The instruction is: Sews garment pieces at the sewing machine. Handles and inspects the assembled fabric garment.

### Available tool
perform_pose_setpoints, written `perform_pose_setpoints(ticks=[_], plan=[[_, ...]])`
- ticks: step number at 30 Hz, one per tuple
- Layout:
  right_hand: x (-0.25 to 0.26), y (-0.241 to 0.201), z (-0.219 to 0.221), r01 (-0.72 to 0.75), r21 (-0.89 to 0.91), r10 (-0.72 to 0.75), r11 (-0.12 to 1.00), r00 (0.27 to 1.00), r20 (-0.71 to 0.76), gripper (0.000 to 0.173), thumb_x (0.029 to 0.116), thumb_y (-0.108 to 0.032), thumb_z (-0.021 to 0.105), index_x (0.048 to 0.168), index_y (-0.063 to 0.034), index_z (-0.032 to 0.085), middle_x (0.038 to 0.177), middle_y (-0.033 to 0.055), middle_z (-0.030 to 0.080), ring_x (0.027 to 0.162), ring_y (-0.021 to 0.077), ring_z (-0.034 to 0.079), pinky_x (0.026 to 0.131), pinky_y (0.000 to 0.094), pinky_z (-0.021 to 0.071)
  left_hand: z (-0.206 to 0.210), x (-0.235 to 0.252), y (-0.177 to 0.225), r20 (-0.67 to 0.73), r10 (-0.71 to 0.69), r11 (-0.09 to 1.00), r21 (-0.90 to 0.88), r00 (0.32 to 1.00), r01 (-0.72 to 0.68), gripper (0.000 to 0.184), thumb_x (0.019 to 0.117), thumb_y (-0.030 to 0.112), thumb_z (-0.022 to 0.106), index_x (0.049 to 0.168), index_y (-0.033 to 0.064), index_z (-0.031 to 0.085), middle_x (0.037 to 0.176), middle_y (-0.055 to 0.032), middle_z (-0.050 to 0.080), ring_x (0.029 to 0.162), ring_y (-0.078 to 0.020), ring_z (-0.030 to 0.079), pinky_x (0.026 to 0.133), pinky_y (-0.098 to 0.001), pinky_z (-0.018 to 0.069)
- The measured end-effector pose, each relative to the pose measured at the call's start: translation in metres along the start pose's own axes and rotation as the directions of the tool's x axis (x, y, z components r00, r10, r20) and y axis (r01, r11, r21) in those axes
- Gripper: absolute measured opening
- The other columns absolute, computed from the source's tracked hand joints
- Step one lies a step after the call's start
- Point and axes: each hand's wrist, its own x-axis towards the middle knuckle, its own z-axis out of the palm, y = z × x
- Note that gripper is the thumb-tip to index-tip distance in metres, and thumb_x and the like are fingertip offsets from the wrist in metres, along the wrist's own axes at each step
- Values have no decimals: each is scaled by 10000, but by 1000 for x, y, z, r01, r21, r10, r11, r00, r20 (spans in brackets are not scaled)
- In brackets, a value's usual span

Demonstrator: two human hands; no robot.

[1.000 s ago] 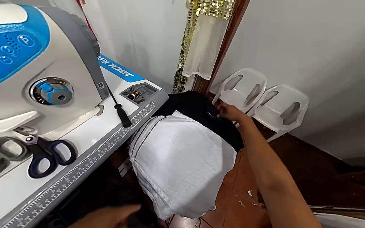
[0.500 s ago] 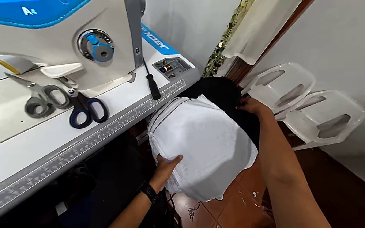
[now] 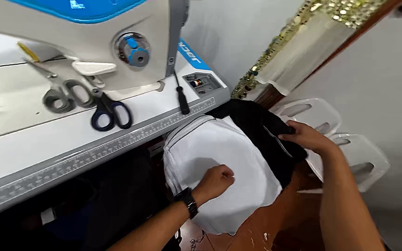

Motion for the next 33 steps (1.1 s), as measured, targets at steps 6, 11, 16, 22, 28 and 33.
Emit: perform_pose_setpoints(ticks=[6, 11, 16, 22, 28, 33], plan=[[-70, -73, 18, 113, 37, -119, 993, 942, 313, 143, 880, -122, 744, 969, -116, 632, 804, 37, 664, 728, 159, 645, 662, 352, 550, 48, 56, 12, 5, -127, 715, -692, 992, 95, 596, 978, 48, 597, 1533, 62, 382, 1484, -186, 505, 1320, -308, 540, 1061, -505, 484], [-104, -122, 10, 113, -75, -101, 991, 985, 141, 111, 930, -137, 740, 935, -105, 634, 737, 30, 635, 623, 150, 602, 570, 348, 515, 64, 58, 36, 67, -78, 616, -781, 995, 101, 346, 1029, 76, 520, 1368, 8, 505, 1184, -134, 655, 1039, -202, 655, 918, -395, 547], [-116, -170, 4, 206, -467, -235, 860, 972, -4, 147, 959, -138, 717, 992, -113, 576, 679, 21, 624, 556, 173, 614, 524, 420, 537, 64, 45, 38, 151, -46, 648, -748, 988, 144, 419, 1007, 211, 656, 1379, 56, 542, 1251, -133, 660, 1114, -226, 662, 942, -422, 561], [-129, -210, -11, 456, -803, -520, 384, 825, 220, 332, 814, 139, 691, 1016, -120, 742, 1012, 145, 675, 739, 334, 700, 556, 518, 581, 5, -38, 54, -311, -180, 814, -580, 933, -36, 289, 981, 171, 662, 1181, -36, 639, 1026, -175, 696, 928, -255, 679, 814, -456, 569], [-155, -271, -1, 383, -921, -545, 67, 788, 288, 68, 788, -138, 756, 847, -104, 764, 881, 107, 664, 863, 326, 658, 649, 496, 501, -121, -178, 82, -716, 189, 933, -83, 672, -351, 61, 944, 136, 716, 929, 77, 713, 777, -60, 689, 624, -147, 621, 532, -342, 510], [-230, -433, 20, 556, -771, -843, -311, 213, 494, 295, 976, -275, 530, 766, -122, 670, 1231, 79, 664, 1169, 359, 591, 962, 597, 442, -186, -339, 98, -906, 363, 915, 302, 218, -267, 58, 964, 88, 646, 968, 95, 703, 853, 20, 687, 729, -76, 639, 667, -334, 560]])
